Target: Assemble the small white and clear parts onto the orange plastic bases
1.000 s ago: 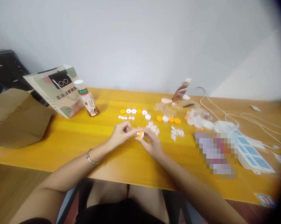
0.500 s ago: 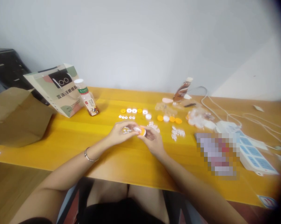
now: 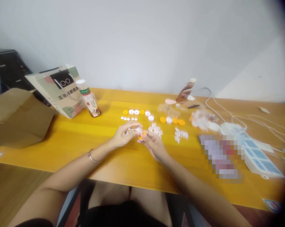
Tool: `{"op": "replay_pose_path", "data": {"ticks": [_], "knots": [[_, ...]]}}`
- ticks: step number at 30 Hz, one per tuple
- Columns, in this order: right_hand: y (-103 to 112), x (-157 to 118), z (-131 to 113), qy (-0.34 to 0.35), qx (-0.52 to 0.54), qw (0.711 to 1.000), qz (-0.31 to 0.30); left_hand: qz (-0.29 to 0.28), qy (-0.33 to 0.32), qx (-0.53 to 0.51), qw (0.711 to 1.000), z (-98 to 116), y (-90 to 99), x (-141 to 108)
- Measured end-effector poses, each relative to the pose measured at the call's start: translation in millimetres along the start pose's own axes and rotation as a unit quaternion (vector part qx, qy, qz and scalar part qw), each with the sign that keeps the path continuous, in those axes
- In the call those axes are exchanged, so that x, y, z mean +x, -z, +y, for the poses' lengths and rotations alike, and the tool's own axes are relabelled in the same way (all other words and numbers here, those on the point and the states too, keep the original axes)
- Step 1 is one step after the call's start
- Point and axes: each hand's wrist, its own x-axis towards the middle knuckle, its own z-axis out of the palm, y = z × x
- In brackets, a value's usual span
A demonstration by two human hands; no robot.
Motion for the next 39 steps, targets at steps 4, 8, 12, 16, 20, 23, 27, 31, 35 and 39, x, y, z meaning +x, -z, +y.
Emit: {"op": "replay_pose_path", "data": {"ticks": [4, 8, 12, 16, 20, 23, 27, 31, 35, 39], "knots": [[1.0, -0.3, -0.3, -0.050, 0.070, 0.995, -0.047, -0.049, 0.035, -0.099, 0.993, 4.1, 1.5, -0.2], [-0.4, -1.0, -0.3, -0.057, 0.082, 0.994, -0.052, -0.042, 0.063, -0.126, 0.989, 10.1, -1.0, -1.9], [-6.6, -2.3, 1.0, 0.008, 0.038, 0.999, -0.005, 0.058, 0.057, -0.083, 0.993, 9.1, -11.7, -3.7], [-15.0, -6.1, 1.2, 0.076, -0.045, 0.993, 0.079, 0.167, 0.054, -0.074, 0.982, 5.5, -26.9, -6.9], [-17.7, -8.1, 1.4, 0.086, -0.065, 0.988, 0.108, 0.198, 0.063, -0.094, 0.974, 5.2, -32.0, -7.5], [-16.7, -7.3, 2.5, 0.046, -0.003, 0.997, 0.067, 0.113, 0.094, -0.156, 0.977, 6.2, -27.9, -5.0], [-15.5, -7.4, 2.2, -0.014, 0.110, 0.994, -0.001, 0.034, 0.113, -0.270, 0.956, 4.7, -23.9, -3.7], [-13.6, -8.5, -0.1, -0.058, 0.164, 0.984, -0.043, -0.016, 0.118, -0.335, 0.935, 5.8, -21.4, -3.5], [-11.8, -7.7, -2.0, -0.058, 0.163, 0.984, -0.043, -0.058, 0.102, -0.332, 0.936, 10.0, -15.1, -0.7], [-14.0, -7.4, -3.1, -0.041, 0.139, 0.989, -0.022, -0.001, 0.082, -0.276, 0.958, 11.4, -16.3, -1.9]]}}
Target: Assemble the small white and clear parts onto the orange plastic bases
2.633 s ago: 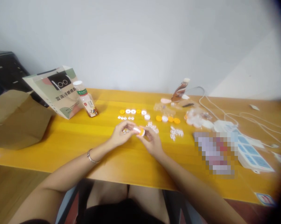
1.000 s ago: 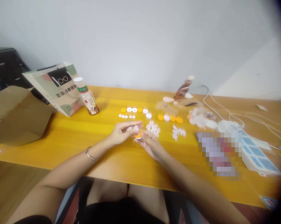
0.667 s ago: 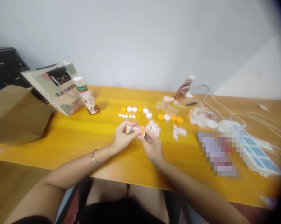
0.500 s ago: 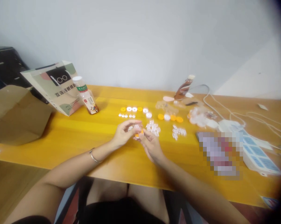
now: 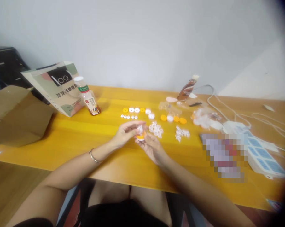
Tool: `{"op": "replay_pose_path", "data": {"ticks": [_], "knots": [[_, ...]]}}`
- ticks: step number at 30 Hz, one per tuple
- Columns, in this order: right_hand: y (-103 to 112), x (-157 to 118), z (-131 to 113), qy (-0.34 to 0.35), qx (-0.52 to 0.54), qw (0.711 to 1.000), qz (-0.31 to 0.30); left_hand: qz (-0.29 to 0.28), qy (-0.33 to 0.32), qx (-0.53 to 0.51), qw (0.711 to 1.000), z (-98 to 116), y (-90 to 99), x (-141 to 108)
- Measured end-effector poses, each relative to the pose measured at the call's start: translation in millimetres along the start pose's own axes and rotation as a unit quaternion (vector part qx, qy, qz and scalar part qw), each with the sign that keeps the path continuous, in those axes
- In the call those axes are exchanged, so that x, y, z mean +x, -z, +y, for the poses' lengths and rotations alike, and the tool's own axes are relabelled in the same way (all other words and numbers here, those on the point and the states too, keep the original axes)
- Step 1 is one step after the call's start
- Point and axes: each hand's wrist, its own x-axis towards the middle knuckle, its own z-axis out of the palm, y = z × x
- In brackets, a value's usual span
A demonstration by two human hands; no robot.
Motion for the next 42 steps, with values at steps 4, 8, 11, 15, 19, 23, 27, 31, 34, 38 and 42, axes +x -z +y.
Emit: {"op": "replay_pose_path", "data": {"ticks": [4, 8, 11, 15, 19, 23, 27, 31, 34, 38, 42], "knots": [[-4.4, -1.3, 2.2, 0.048, -0.062, 0.997, 0.022, 0.091, -0.055, 0.063, 0.992, -2.6, -12.0, -6.2], [-3.5, -1.2, 6.7, 0.108, -0.142, 0.981, 0.075, 0.184, -0.132, 0.101, 0.969, -4.2, -19.5, -8.0], [-0.3, 0.4, 8.6, 0.119, -0.165, 0.975, 0.089, 0.213, -0.156, 0.079, 0.961, -7.4, -17.4, -5.6], [0.3, 1.1, 7.4, 0.102, -0.121, 0.985, 0.070, 0.169, -0.152, 0.060, 0.972, -9.7, -14.3, -4.3], [-0.9, 0.4, 6.1, 0.099, -0.106, 0.987, 0.069, 0.157, -0.158, 0.076, 0.972, -6.7, -15.4, -5.3], [-0.3, -0.2, 7.5, 0.101, -0.108, 0.985, 0.094, 0.153, -0.141, 0.095, 0.974, -4.2, -17.3, -6.1], [-1.8, -1.7, 7.1, 0.115, -0.129, 0.978, 0.113, 0.145, -0.140, 0.095, 0.975, -4.3, -18.9, -6.5], [-5.1, -4.2, 2.9, 0.126, -0.151, 0.975, 0.105, 0.127, -0.142, 0.085, 0.978, -3.9, -17.9, -5.0], [-6.2, -5.8, -0.4, 0.100, -0.117, 0.986, 0.063, 0.069, -0.113, 0.049, 0.990, -3.9, -13.4, -2.8], [-5.3, -6.7, -2.2, 0.028, -0.032, 0.999, 0.021, -0.003, -0.044, -0.023, 0.999, -5.7, -7.3, -0.9], [-4.2, -6.0, -1.0, 0.007, -0.016, 0.999, 0.032, 0.019, -0.021, -0.034, 0.999, -7.1, -7.5, -1.3]]}}
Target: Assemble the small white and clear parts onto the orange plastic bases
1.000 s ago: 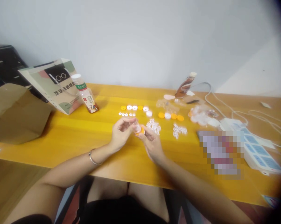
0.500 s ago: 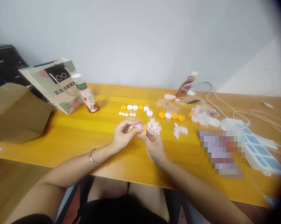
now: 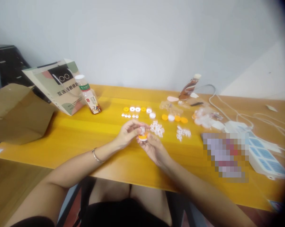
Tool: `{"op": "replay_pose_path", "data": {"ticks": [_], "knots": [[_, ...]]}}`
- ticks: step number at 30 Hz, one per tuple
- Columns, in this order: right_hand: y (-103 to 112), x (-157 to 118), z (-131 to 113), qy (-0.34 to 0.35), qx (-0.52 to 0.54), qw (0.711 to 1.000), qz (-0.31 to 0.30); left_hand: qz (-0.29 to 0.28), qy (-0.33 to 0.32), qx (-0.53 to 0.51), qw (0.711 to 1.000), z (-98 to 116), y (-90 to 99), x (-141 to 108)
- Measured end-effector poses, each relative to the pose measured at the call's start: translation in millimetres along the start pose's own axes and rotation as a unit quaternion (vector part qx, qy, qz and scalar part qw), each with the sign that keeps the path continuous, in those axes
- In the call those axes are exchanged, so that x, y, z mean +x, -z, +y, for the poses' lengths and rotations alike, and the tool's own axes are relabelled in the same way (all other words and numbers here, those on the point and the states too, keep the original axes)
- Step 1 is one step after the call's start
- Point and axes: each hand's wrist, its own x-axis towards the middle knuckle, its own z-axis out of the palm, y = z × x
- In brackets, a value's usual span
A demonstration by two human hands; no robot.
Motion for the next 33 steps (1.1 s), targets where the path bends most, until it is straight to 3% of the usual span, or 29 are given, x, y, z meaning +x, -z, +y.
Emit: {"op": "replay_pose_path", "data": {"ticks": [6, 12, 19, 24, 27, 30, 33], "knots": [[0.2, 2.5, 4.6, 0.066, -0.073, 0.995, 0.031, 0.084, -0.073, 0.075, 0.991, -2.4, -9.9, -3.2], [-0.6, 1.0, 8.7, 0.143, -0.177, 0.968, 0.108, 0.148, -0.122, 0.109, 0.975, -8.5, -18.4, -6.3], [0.1, 2.4, 7.5, 0.173, -0.193, 0.959, 0.115, 0.143, -0.134, 0.111, 0.974, -6.8, -16.4, -4.8], [2.6, 6.0, 1.6, 0.154, -0.188, 0.963, 0.116, 0.031, -0.093, 0.130, 0.987, 7.0, -3.0, 0.4], [1.9, 4.5, 1.0, 0.162, -0.212, 0.959, 0.097, -0.007, -0.094, 0.210, 0.973, 12.5, 3.0, 0.3], [3.2, 2.1, 3.6, 0.193, -0.266, 0.940, 0.088, 0.028, -0.140, 0.286, 0.947, 10.8, 1.9, -2.4], [8.5, 0.1, 5.2, 0.256, -0.352, 0.896, 0.086, 0.088, -0.165, 0.313, 0.931, 7.5, -3.1, -5.6]]}}
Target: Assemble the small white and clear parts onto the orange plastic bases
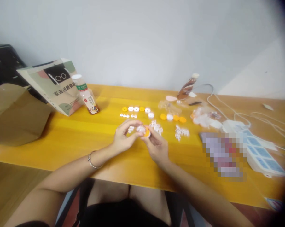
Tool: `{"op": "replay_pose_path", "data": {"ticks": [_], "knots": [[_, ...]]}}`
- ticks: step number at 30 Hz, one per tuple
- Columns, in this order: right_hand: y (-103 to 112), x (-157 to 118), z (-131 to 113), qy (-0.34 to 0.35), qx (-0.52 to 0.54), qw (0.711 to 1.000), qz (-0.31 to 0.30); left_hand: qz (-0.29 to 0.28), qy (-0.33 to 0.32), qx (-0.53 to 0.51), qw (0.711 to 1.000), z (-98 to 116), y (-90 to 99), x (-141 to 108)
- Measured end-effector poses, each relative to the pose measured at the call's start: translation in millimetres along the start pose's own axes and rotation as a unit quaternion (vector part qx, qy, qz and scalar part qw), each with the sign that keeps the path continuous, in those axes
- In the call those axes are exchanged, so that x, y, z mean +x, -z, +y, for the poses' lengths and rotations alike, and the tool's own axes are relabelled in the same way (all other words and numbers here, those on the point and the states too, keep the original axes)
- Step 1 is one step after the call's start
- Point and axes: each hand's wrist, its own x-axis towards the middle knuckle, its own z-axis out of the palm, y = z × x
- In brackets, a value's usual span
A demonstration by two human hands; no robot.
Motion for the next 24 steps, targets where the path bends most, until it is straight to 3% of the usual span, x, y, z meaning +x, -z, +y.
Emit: {"op": "replay_pose_path", "data": {"ticks": [2, 6, 10, 13, 19, 22, 24], "knots": [[4.1, -0.3, 1.2, 0.056, -0.071, 0.996, 0.002, 0.013, -0.003, 0.040, 0.999, 2.7, -0.6, -0.4], [9.9, 1.9, 0.3, 0.112, -0.140, 0.984, 0.005, -0.056, -0.051, 0.124, 0.989, 9.4, 7.4, 5.6], [7.2, 4.8, 1.2, 0.001, -0.012, 1.000, -0.021, -0.116, -0.062, 0.123, 0.984, 9.6, 16.8, 12.8], [2.5, 6.2, 0.6, -0.101, 0.122, 0.986, -0.043, -0.164, -0.027, 0.072, 0.983, 6.0, 20.2, 16.7], [-1.4, 4.3, -3.2, -0.225, 0.354, 0.901, -0.115, -0.226, 0.047, -0.060, 0.971, -0.1, 25.1, 20.3], [-0.8, 3.3, -1.7, -0.290, 0.422, 0.845, -0.156, -0.268, 0.098, -0.140, 0.948, -3.0, 27.2, 20.3], [-0.8, 3.1, -0.7, -0.312, 0.447, 0.823, -0.157, -0.274, 0.116, -0.174, 0.939, -4.6, 27.5, 19.8]]}}
